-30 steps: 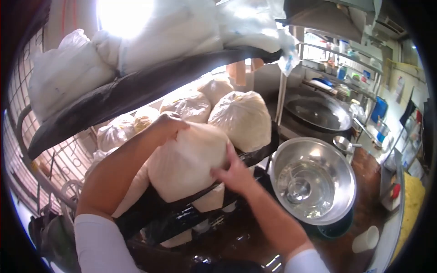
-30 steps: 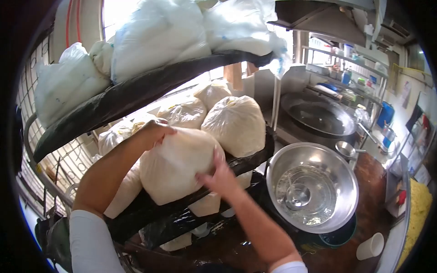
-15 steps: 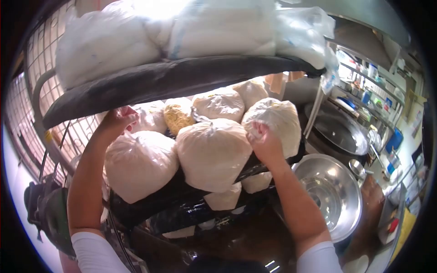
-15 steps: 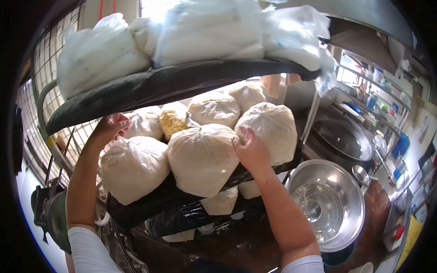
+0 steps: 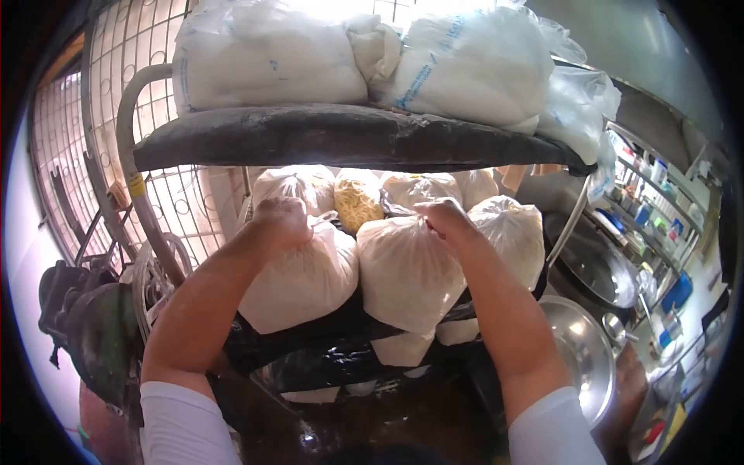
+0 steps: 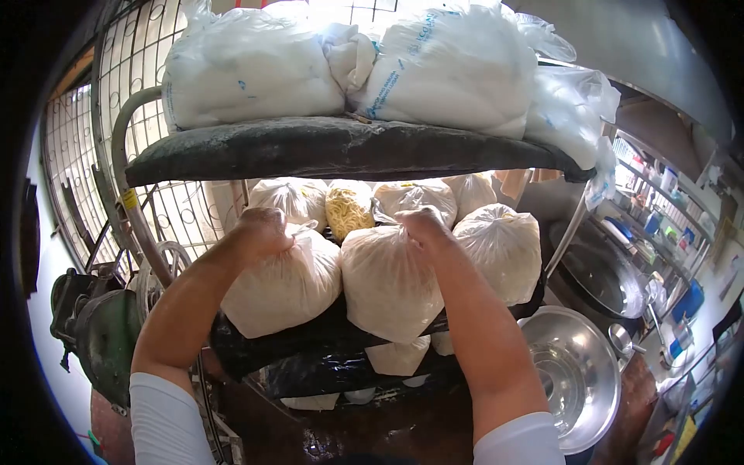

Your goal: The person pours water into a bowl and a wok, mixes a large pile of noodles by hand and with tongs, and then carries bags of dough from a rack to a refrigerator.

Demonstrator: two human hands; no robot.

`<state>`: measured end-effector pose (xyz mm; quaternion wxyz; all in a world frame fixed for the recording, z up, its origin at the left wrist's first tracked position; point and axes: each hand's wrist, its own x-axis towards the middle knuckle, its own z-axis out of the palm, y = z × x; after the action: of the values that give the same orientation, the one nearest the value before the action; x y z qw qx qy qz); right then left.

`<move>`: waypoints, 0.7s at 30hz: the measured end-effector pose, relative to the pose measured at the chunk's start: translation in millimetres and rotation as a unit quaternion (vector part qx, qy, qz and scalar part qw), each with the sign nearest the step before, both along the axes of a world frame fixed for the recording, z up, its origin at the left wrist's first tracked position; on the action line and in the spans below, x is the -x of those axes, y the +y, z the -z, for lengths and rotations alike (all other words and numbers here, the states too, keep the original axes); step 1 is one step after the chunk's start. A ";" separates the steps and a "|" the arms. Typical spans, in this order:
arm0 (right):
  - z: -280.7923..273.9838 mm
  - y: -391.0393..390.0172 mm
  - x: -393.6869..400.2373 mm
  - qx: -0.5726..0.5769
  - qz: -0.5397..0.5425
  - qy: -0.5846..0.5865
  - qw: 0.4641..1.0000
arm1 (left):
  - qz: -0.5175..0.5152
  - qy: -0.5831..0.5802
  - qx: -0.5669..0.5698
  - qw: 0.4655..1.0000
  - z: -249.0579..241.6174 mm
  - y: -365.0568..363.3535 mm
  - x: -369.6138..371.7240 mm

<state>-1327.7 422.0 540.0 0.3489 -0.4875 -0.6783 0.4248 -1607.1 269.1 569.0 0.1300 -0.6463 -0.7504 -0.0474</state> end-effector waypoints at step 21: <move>37.0 -1.0 47.6 0.043 0.100 0.483 0.869 | -0.029 -0.682 -0.105 0.723 40.9 21.3 17.3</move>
<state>-1375.3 420.9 503.0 0.6524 -0.3012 -0.3531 0.5991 -1624.4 290.4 528.0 -0.3481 -0.4001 -0.6449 -0.5503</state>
